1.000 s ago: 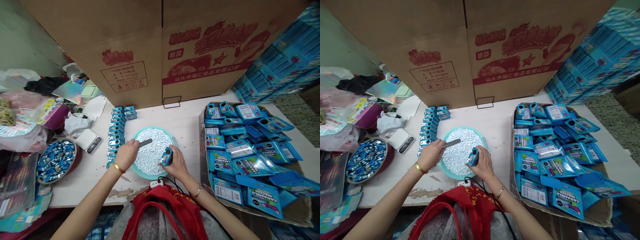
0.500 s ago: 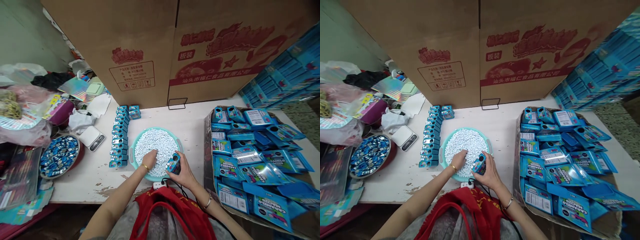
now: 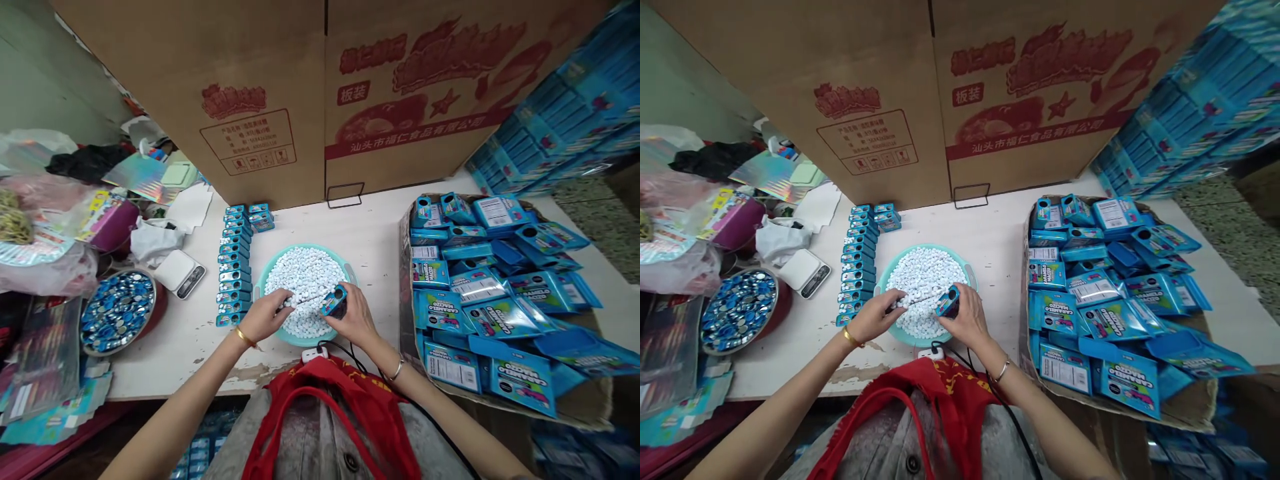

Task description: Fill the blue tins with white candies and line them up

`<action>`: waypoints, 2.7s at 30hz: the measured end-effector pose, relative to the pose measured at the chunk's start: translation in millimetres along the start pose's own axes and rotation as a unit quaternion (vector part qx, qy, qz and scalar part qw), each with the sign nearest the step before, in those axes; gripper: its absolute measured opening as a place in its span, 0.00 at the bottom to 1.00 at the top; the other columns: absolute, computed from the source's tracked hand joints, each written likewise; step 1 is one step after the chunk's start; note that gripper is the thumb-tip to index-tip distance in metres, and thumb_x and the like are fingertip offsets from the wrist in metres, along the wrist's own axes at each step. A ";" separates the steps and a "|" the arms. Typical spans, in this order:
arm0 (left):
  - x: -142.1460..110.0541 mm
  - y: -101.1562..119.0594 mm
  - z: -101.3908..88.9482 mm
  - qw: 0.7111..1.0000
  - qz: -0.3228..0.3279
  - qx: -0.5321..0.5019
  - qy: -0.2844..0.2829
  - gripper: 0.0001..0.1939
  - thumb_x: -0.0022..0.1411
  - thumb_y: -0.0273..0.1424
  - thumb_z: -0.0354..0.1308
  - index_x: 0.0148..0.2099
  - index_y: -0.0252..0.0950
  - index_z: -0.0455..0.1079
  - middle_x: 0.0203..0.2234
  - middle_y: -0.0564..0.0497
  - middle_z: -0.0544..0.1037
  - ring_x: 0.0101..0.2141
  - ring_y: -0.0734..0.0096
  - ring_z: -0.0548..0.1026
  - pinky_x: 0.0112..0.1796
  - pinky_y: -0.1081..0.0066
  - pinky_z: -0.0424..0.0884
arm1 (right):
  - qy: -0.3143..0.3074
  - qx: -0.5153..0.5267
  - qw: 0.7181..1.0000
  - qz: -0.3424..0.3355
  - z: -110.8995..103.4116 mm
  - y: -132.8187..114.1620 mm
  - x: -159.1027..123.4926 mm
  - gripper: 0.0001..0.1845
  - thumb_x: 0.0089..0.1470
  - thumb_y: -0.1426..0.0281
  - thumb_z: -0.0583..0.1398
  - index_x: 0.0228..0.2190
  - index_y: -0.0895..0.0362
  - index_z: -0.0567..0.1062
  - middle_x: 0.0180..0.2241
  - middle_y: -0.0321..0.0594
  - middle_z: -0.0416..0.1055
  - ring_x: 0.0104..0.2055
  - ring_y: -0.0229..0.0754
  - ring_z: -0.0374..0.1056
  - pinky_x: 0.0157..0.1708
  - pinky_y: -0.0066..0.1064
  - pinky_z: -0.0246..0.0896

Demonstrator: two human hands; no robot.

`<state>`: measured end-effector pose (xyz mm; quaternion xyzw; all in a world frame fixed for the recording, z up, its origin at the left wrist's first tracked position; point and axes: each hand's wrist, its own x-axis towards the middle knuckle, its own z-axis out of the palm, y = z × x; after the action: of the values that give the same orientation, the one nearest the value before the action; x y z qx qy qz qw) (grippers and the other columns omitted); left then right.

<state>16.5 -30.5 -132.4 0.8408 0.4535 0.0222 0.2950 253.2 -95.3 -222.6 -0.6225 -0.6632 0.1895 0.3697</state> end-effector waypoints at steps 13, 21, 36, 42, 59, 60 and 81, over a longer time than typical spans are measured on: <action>18.8 115.4 -52.8 0.946 -0.033 0.290 -0.144 0.16 0.66 0.21 0.43 0.53 0.30 0.64 0.36 0.41 0.77 0.38 0.57 0.78 0.34 0.64 0.72 | 0.007 -0.003 0.996 -0.084 19.7 -18.4 -1.6 0.38 0.47 0.65 0.63 0.57 0.58 0.57 0.50 0.53 0.66 0.55 0.57 0.62 0.56 0.56 0.59; 5.6 23.4 -28.2 0.953 -0.134 0.252 -0.099 0.12 0.69 0.30 0.46 0.51 0.35 0.65 0.45 0.42 0.74 0.44 0.59 0.75 0.38 0.66 0.70 | 0.024 0.058 0.997 0.054 6.8 -4.2 0.5 0.43 0.43 0.54 0.68 0.55 0.57 0.59 0.51 0.54 0.66 0.53 0.57 0.65 0.52 0.52 0.65; 44.2 -28.8 102.6 0.981 -0.155 0.040 -0.114 0.19 0.67 0.30 0.47 0.59 0.37 0.60 0.53 0.44 0.73 0.50 0.63 0.73 0.50 0.67 0.67 | 0.019 0.258 0.946 0.194 -19.2 17.9 -15.2 0.27 0.54 0.58 0.63 0.50 0.53 0.60 0.42 0.41 0.68 0.42 0.43 0.68 0.43 0.37 0.68; 13.3 -29.5 45.0 0.995 -0.082 -0.021 -0.055 0.16 0.67 0.36 0.49 0.53 0.36 0.64 0.43 0.46 0.77 0.42 0.65 0.75 0.43 0.67 0.69 | 0.025 0.219 0.963 0.153 -24.6 15.6 -7.0 0.22 0.56 0.60 0.61 0.48 0.54 0.62 0.42 0.41 0.68 0.43 0.44 0.68 0.45 0.39 0.68; 27.1 107.6 -61.2 0.941 -0.037 0.270 -0.200 0.12 0.65 0.22 0.45 0.48 0.33 0.66 0.37 0.42 0.77 0.38 0.57 0.78 0.36 0.64 0.71 | -0.027 0.026 0.996 -0.081 6.8 -6.1 4.9 0.16 0.56 0.74 0.55 0.47 0.54 0.66 0.40 0.46 0.69 0.43 0.51 0.64 0.43 0.43 0.64; 25.4 110.9 -62.0 0.941 -0.033 0.272 -0.198 0.13 0.65 0.21 0.44 0.47 0.33 0.66 0.36 0.42 0.76 0.38 0.58 0.78 0.36 0.64 0.71 | -0.024 0.026 0.996 -0.080 7.1 -5.8 4.4 0.16 0.56 0.74 0.55 0.47 0.54 0.66 0.40 0.46 0.69 0.43 0.51 0.64 0.43 0.43 0.64; 49.9 -12.5 107.2 0.988 -0.117 -0.007 -0.100 0.15 0.68 0.31 0.49 0.55 0.38 0.64 0.51 0.45 0.74 0.50 0.64 0.74 0.49 0.67 0.69 | 0.060 0.097 0.987 0.111 -27.8 19.0 1.7 0.22 0.56 0.57 0.62 0.47 0.55 0.65 0.42 0.44 0.69 0.43 0.47 0.69 0.44 0.41 0.67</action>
<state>69.1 -37.6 -238.8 0.7779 0.5166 -0.0931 0.3456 286.5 -96.6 -217.5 -0.6636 -0.5450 0.2549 0.4445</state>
